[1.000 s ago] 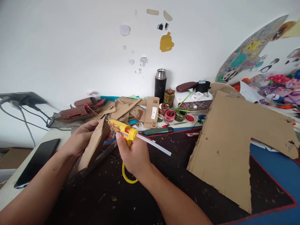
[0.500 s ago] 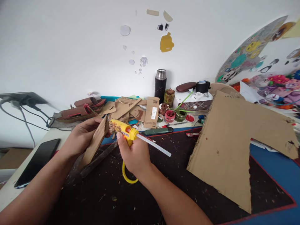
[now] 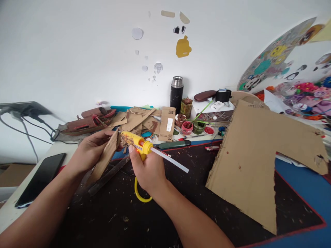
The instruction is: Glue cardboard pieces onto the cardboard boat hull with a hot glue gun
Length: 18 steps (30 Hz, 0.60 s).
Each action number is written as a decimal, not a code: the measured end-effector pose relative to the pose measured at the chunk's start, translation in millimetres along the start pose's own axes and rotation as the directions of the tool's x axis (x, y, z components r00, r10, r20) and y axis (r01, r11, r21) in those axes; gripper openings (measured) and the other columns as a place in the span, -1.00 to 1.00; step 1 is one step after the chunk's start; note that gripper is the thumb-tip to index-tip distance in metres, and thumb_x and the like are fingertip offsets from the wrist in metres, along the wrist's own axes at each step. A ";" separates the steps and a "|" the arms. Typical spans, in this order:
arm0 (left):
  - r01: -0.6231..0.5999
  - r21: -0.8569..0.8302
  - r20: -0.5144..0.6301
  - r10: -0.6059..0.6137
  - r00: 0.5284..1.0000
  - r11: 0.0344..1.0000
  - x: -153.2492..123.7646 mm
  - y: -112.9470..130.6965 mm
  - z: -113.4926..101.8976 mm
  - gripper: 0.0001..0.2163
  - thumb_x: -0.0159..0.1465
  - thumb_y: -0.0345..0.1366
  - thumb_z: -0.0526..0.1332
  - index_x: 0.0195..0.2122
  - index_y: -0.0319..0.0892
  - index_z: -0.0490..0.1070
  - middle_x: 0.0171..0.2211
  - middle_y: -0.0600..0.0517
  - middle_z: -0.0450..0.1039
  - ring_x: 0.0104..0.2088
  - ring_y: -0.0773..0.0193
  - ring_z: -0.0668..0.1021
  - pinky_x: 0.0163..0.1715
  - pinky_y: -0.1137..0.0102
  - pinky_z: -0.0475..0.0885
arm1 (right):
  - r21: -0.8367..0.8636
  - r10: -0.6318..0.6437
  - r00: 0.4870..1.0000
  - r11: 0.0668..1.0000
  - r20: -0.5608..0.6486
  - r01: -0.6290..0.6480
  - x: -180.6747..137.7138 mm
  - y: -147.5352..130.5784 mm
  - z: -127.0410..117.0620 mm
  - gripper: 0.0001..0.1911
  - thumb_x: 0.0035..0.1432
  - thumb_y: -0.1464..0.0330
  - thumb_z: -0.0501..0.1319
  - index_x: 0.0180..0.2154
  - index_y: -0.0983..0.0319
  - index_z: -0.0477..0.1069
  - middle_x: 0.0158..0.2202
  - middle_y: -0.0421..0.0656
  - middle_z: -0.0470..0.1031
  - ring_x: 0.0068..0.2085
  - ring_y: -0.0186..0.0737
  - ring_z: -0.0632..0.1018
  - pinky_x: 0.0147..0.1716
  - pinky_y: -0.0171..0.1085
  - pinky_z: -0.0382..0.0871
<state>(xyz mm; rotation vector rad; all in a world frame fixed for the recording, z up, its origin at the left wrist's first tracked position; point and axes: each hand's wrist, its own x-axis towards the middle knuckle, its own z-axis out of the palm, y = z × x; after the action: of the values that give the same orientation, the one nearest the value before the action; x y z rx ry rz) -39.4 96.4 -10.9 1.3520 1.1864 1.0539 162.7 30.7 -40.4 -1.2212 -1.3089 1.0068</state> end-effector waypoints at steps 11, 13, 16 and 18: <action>0.011 -0.011 -0.008 -0.011 1.000 1.000 0.0 -0.9 0.1 -0.58 0.02 0.04 0.64 -0.21 -0.11 0.71 -0.27 -0.05 0.75 -0.34 0.15 0.70 -0.28 0.39 0.62 | -0.023 0.005 1.000 1.000 -0.003 -0.005 0.4 -1.4 -1.6 -0.44 0.48 -0.12 0.12 -0.32 0.17 0.55 -0.71 -0.28 0.27 -0.62 -0.21 0.41 -0.62 -0.30 0.24; 0.014 -0.010 -0.007 -0.014 1.000 1.000 -0.4 0.2 0.4 -0.58 0.02 0.04 0.64 -0.21 -0.10 0.72 -0.27 -0.05 0.75 -0.34 0.16 0.70 -0.27 0.40 0.62 | -0.017 0.011 1.000 1.000 -0.005 -0.011 0.5 -1.6 -1.7 -0.43 0.48 -0.12 0.13 -0.33 0.17 0.55 -0.72 -0.27 0.27 -0.61 -0.20 0.43 -0.62 -0.30 0.25; 0.011 -0.012 -0.006 -0.011 1.000 1.000 -1.1 1.9 1.0 -0.59 0.02 0.04 0.65 -0.22 -0.10 0.72 -0.27 -0.06 0.75 -0.32 0.15 0.70 -0.26 0.42 0.62 | -0.011 0.014 1.000 1.000 -0.013 -0.015 0.8 -1.6 -1.8 -0.44 0.47 -0.11 0.15 -0.34 0.17 0.55 -0.72 -0.26 0.28 -0.58 -0.17 0.47 -0.61 -0.30 0.27; 0.008 -0.009 -0.010 -0.008 1.000 1.000 -1.3 2.7 1.4 -0.58 0.01 0.04 0.65 -0.23 -0.11 0.72 -0.26 -0.07 0.75 -0.32 0.14 0.70 -0.27 0.41 0.62 | -0.004 0.013 1.000 1.000 -0.018 -0.013 0.9 -1.7 -1.8 -0.45 0.45 -0.11 0.17 -0.34 0.18 0.55 -0.71 -0.24 0.31 -0.56 -0.16 0.50 -0.60 -0.30 0.28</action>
<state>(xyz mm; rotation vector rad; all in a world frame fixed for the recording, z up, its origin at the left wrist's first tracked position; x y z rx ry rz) -37.9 94.9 -8.5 1.3354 1.1921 1.0597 164.3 31.3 -38.4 -1.2407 -1.2912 1.0003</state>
